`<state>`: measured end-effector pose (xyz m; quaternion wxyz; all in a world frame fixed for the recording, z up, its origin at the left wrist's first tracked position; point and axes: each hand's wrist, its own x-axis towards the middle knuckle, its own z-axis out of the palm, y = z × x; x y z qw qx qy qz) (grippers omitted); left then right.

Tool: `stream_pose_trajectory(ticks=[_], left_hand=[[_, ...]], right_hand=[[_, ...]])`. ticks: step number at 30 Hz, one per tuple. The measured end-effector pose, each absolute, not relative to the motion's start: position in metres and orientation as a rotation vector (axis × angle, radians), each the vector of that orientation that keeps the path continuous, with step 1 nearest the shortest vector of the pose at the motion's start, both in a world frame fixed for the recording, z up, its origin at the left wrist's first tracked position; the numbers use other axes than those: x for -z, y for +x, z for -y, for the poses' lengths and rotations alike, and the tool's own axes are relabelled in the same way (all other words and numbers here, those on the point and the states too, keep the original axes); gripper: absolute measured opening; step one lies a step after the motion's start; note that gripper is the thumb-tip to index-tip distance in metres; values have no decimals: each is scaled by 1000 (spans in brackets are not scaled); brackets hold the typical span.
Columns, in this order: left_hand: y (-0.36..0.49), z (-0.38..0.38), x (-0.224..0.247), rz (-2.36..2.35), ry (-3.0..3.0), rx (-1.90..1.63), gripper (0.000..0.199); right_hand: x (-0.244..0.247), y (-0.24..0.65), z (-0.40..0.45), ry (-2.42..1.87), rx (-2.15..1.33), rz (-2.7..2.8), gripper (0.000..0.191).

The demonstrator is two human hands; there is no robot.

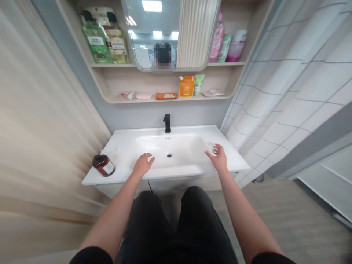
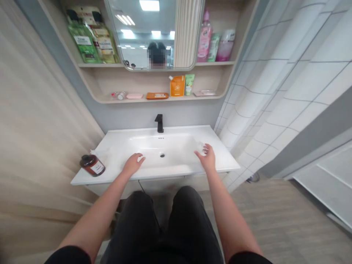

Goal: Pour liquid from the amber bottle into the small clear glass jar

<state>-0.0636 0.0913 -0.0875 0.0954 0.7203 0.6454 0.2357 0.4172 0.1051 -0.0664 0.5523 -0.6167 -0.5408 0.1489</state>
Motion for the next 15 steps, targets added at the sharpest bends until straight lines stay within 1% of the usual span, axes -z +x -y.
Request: stream_pose_trajectory(ticks=[3,6,9,15], left_hand=[[-64,-95,87,-1919,2110,-649,41],[-63,-94,85,-1902,2115,-634,42],[-63,-92,83,-1891,2101,-639,41],[-64,-93,84,-1914,2072,-639,36]], right_hand=[[75,472,-106,-1614,-253,1204,93],[88,502,-109,-1714,-220,1132,86],[98,509,-112,-1742,-221,1099,81],[97,496,-108,-1822,-177,1061,87]])
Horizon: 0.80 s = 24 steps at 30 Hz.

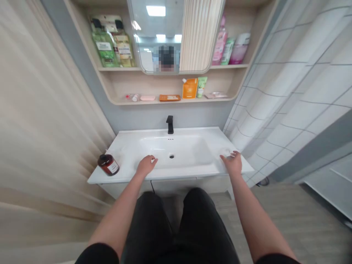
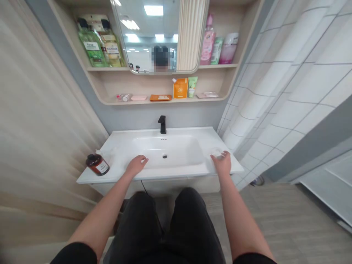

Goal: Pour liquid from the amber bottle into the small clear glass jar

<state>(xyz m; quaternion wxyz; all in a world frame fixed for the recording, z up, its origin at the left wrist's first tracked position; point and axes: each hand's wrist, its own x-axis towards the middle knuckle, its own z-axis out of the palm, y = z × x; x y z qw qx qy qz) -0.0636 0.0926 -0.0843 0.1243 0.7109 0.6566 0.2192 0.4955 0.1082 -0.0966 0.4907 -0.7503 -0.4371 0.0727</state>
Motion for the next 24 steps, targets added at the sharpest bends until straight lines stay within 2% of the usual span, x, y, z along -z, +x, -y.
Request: stream_pose_trajectory(ticks=[3,6,8,10,12,14,17,19,22,24], left_hand=[[-64,-93,83,-1926,2059,-633,36],[-63,-92,79,-1911,2054,-712,31],[-61,-89,73,-1865,2040,-832,28],[-60,-80,66,-1816,2000,-992,31],[-61,-62,56,-1823,1932,-1178,35],[-69,-37,45,-1933,1840,-1375,38],[-97,6,26,-2282,1641,-1605,39],[-122,28,14,-2561,1486,-1637,44],[-158,38,3,-2784,1298,-1676,74],[-175,32,2,-2729,1307,-1513,94]], right_hand=[[87,490,-102,-1827,-105,1105,97],[72,479,-90,-1719,157,1168,103],[62,463,-80,-1624,308,1198,91],[54,438,-69,-1531,321,1291,66],[50,407,-62,-1429,188,1494,42],[51,373,-59,-1316,-52,1730,30],[59,328,-66,-1235,-379,1899,26],[65,306,-75,-1229,-560,1919,26],[74,289,-91,-1281,-711,1871,23],[79,286,-98,-1363,-728,1815,20]])
